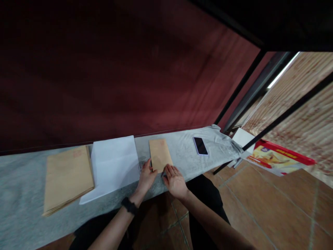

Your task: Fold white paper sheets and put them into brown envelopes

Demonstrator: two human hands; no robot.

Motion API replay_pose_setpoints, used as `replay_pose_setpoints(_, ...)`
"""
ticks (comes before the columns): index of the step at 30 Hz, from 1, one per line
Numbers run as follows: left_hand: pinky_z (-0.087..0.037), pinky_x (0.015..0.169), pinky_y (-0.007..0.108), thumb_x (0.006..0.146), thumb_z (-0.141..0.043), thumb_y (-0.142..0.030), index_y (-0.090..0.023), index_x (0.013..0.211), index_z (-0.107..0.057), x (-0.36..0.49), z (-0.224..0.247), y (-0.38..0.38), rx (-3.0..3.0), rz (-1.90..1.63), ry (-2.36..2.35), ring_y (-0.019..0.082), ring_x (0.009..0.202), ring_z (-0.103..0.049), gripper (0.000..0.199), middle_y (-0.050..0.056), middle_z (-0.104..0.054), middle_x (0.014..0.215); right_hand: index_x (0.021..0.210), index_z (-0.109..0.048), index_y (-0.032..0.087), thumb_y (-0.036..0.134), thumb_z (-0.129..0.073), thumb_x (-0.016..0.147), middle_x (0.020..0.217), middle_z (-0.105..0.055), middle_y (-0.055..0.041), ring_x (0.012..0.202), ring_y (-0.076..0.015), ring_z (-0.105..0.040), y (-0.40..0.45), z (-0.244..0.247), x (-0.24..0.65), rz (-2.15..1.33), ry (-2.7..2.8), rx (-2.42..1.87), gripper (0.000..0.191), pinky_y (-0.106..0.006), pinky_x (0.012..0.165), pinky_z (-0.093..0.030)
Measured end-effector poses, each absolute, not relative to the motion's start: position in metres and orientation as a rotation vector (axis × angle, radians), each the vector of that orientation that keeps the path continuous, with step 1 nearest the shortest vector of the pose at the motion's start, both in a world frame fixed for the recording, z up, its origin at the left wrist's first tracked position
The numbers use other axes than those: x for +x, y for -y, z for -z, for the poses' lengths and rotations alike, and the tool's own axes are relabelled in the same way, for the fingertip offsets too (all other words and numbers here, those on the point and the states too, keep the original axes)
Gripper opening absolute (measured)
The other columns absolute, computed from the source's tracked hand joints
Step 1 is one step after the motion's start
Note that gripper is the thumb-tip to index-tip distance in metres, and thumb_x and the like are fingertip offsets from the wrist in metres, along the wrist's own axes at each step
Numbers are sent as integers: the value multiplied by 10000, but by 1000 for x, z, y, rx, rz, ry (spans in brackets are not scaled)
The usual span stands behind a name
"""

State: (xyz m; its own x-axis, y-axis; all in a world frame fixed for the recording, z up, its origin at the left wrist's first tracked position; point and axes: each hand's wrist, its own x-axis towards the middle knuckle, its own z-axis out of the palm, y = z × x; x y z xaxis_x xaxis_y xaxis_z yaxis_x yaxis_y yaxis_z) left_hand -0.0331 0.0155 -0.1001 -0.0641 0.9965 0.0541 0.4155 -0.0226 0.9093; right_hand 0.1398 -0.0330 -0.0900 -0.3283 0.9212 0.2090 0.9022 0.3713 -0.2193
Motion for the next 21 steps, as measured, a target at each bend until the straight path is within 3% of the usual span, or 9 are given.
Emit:
replay_pose_setpoints(4, -573, 757, 393, 785, -579, -207, -174, 1549, -333, -33, 95, -21, 1223, -1082, -1465, 250, 868, -711, 803, 110, -720, 1072, 1454, -521, 124, 292, -483, 989, 1508, -527, -172, 1317, -326, -554, 26, 83, 130, -71, 2341, -1699, 495, -476, 1112, -454)
replay_pose_setpoints(7, -546, 702, 349, 773, -629, -230, -176, 1465, -477, -28, 77, -17, 1110, -1124, -1313, 212, 794, -692, 711, 69, -729, 931, 1465, -500, 152, 255, -488, 974, 1503, -531, -174, 1259, -323, -594, 19, 77, 128, -95, 2284, -1756, 502, -454, 1034, -507)
replay_pose_setpoints(9, -533, 708, 315, 757, -695, -288, -157, 1376, -573, -25, 62, -13, 1025, -1150, -1170, 192, 810, -684, 644, 66, -733, 941, 1425, -536, 187, 192, -450, 967, 1448, -583, -167, 1199, -298, -634, 12, 72, 132, -217, 2139, -1773, 467, -421, 983, -530)
replay_pose_setpoints(12, -537, 765, 295, 804, -703, -445, -152, 1339, -613, -23, 44, -11, 898, -1169, -1003, 192, 922, -686, 617, 103, -733, 1054, 1187, -661, 196, 244, -393, 989, 1167, -724, -149, 1037, -269, -694, -3, 66, 146, -547, 1680, -1693, 337, -396, 918, -549)
replay_pose_setpoints(16, -550, 805, 295, 801, -732, -483, -168, 1266, -659, -22, 47, -15, 956, -1150, -1108, 214, 1035, -671, 567, 110, -698, 1154, 910, -599, 201, 467, -354, 997, 804, -697, -77, 792, -227, -705, -17, 72, 162, -828, 1233, -1560, 372, -376, 782, -598)
replay_pose_setpoints(18, -560, 793, 301, 799, -748, -445, -177, 1328, -609, -18, 57, -17, 995, -1100, -1178, 201, 981, -686, 610, 94, -694, 1114, 823, -534, 228, 523, -466, 934, 743, -665, -60, 781, -240, -711, -17, 81, 163, -1006, 996, -1424, 323, -399, 782, -608)
replay_pose_setpoints(21, -571, 773, 310, 826, -737, -372, -181, 1501, -410, -7, 71, -18, 977, -1038, -1156, 180, 876, -709, 774, 64, -705, 1010, 749, -460, 261, 537, -555, 862, 710, -645, -58, 812, -270, -725, -12, 95, 158, -1129, 874, -1352, 314, -447, 820, -613)
